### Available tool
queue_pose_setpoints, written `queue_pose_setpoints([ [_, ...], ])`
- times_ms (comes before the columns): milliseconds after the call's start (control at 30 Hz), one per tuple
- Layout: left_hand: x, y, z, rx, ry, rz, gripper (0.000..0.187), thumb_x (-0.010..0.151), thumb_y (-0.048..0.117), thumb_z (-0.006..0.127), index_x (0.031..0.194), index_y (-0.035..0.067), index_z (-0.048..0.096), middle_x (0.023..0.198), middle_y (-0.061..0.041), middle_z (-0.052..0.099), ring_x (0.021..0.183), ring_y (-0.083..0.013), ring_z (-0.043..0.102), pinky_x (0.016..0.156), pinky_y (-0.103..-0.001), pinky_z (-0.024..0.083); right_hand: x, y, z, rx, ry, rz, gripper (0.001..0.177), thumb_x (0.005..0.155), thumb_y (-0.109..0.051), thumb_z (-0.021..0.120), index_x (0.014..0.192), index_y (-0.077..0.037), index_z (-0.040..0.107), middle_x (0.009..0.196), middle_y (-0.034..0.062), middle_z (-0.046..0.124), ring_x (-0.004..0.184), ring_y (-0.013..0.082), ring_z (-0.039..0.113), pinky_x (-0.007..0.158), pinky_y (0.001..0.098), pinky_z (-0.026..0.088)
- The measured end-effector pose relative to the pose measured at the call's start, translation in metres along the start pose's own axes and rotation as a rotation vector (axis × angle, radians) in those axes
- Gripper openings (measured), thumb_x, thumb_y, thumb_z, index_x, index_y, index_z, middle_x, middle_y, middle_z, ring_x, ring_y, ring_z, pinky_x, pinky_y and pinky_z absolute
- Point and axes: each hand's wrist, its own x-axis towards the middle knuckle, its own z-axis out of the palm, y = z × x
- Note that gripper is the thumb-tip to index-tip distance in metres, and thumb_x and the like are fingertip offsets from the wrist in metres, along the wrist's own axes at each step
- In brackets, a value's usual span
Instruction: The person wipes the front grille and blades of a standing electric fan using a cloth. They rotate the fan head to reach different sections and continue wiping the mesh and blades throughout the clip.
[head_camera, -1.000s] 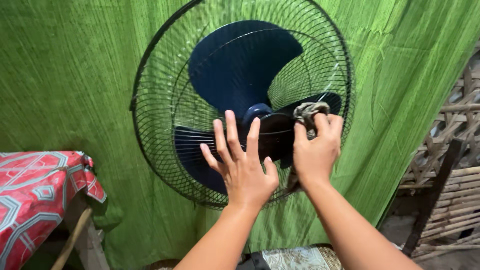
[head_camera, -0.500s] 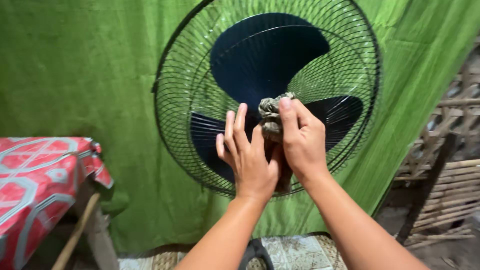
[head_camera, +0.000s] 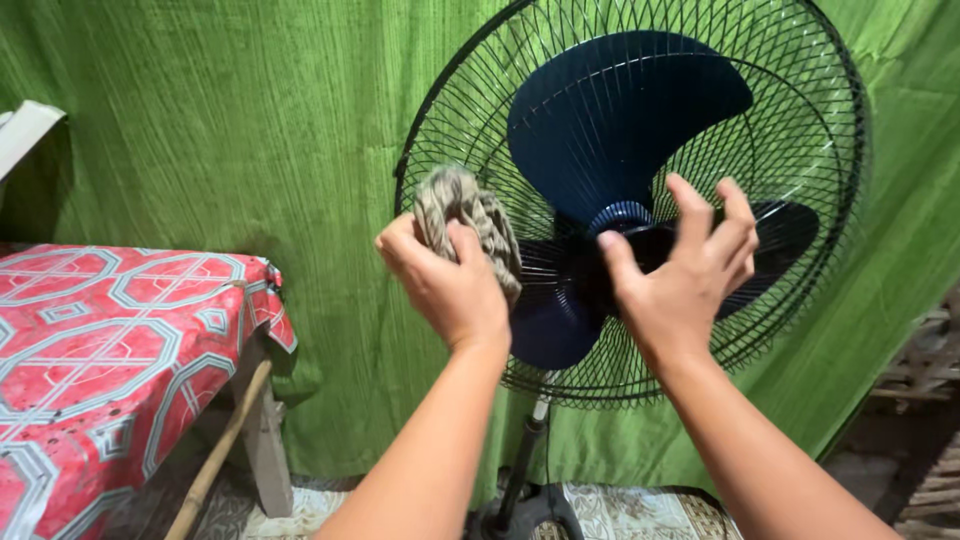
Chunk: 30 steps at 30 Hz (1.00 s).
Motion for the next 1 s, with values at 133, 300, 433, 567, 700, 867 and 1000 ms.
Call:
queue_pose_setpoints([
  [133, -0.003, 0.010, 0.028, 0.000, 0.037, 0.191, 0.045, 0.095, 0.012, 0.063, 0.138, 0.005, 0.048, 0.150, -0.016, 0.050, 0.139, -0.0380, 0.049, 0.118, -0.050, 0.039, 0.000, -0.009, 0.002, -0.079, -0.115, 0.005, 0.101, 0.076, -0.050, 0.091, 0.160, -0.024, 0.042, 0.167, 0.0220, 0.018, 0.154, 0.0459, 0.015, 0.113, 0.0751, 0.015],
  [300, -0.014, 0.016, 0.033, 0.149, -0.060, 0.342, 0.063, 0.088, 0.022, 0.077, 0.139, 0.003, 0.045, 0.157, -0.017, 0.039, 0.139, -0.0428, 0.040, 0.112, -0.057, 0.033, 0.000, 0.001, 0.002, -0.064, -0.163, -0.039, 0.096, 0.076, -0.047, 0.088, 0.158, -0.028, 0.043, 0.168, 0.0200, 0.020, 0.157, 0.0454, 0.016, 0.115, 0.0755, 0.016],
  [433, -0.029, 0.015, 0.039, 0.197, -0.147, 0.304, 0.063, 0.079, 0.007, 0.075, 0.137, 0.010, 0.049, 0.152, -0.011, 0.045, 0.131, -0.0399, 0.046, 0.108, -0.052, 0.039, 0.000, 0.010, 0.007, -0.063, -0.155, -0.063, 0.089, 0.076, -0.046, 0.087, 0.153, -0.024, 0.049, 0.165, 0.0203, 0.026, 0.154, 0.0466, 0.020, 0.114, 0.0759, 0.018],
  [567, -0.038, 0.007, 0.047, 0.209, -0.132, 0.346, 0.061, 0.080, -0.004, 0.073, 0.135, 0.013, 0.053, 0.147, -0.008, 0.049, 0.126, -0.0376, 0.049, 0.111, -0.048, 0.043, -0.005, 0.017, 0.013, -0.066, -0.115, -0.103, 0.074, 0.080, -0.047, 0.087, 0.142, -0.020, 0.057, 0.160, 0.0197, 0.032, 0.154, 0.0452, 0.024, 0.116, 0.0749, 0.020],
  [700, -0.055, -0.003, 0.033, 0.191, -0.289, 0.415, 0.065, 0.068, -0.011, 0.067, 0.128, 0.012, 0.056, 0.143, -0.012, 0.050, 0.123, -0.0403, 0.048, 0.107, -0.049, 0.042, -0.012, 0.016, 0.017, -0.078, -0.089, -0.106, 0.066, 0.083, -0.046, 0.085, 0.136, -0.017, 0.061, 0.157, 0.0189, 0.036, 0.154, 0.0438, 0.025, 0.118, 0.0735, 0.020],
  [867, -0.066, -0.010, 0.013, 0.129, -0.461, 0.414, 0.057, 0.071, -0.009, 0.069, 0.122, 0.016, 0.061, 0.142, -0.011, 0.052, 0.125, -0.0395, 0.049, 0.106, -0.048, 0.043, -0.014, 0.004, 0.022, -0.137, -0.101, -0.059, 0.067, 0.080, -0.041, 0.083, 0.137, -0.014, 0.059, 0.153, 0.0170, 0.040, 0.155, 0.0409, 0.028, 0.118, 0.0719, 0.023],
  [1000, -0.040, -0.007, 0.018, 0.096, -0.199, 0.341, 0.049, 0.085, 0.000, 0.071, 0.130, 0.010, 0.055, 0.144, -0.014, 0.047, 0.129, -0.0413, 0.046, 0.107, -0.050, 0.041, -0.015, -0.009, 0.025, -0.147, -0.097, 0.002, 0.082, 0.074, -0.054, 0.087, 0.133, -0.011, 0.053, 0.150, 0.0176, 0.038, 0.151, 0.0418, 0.026, 0.109, 0.0732, 0.024],
])
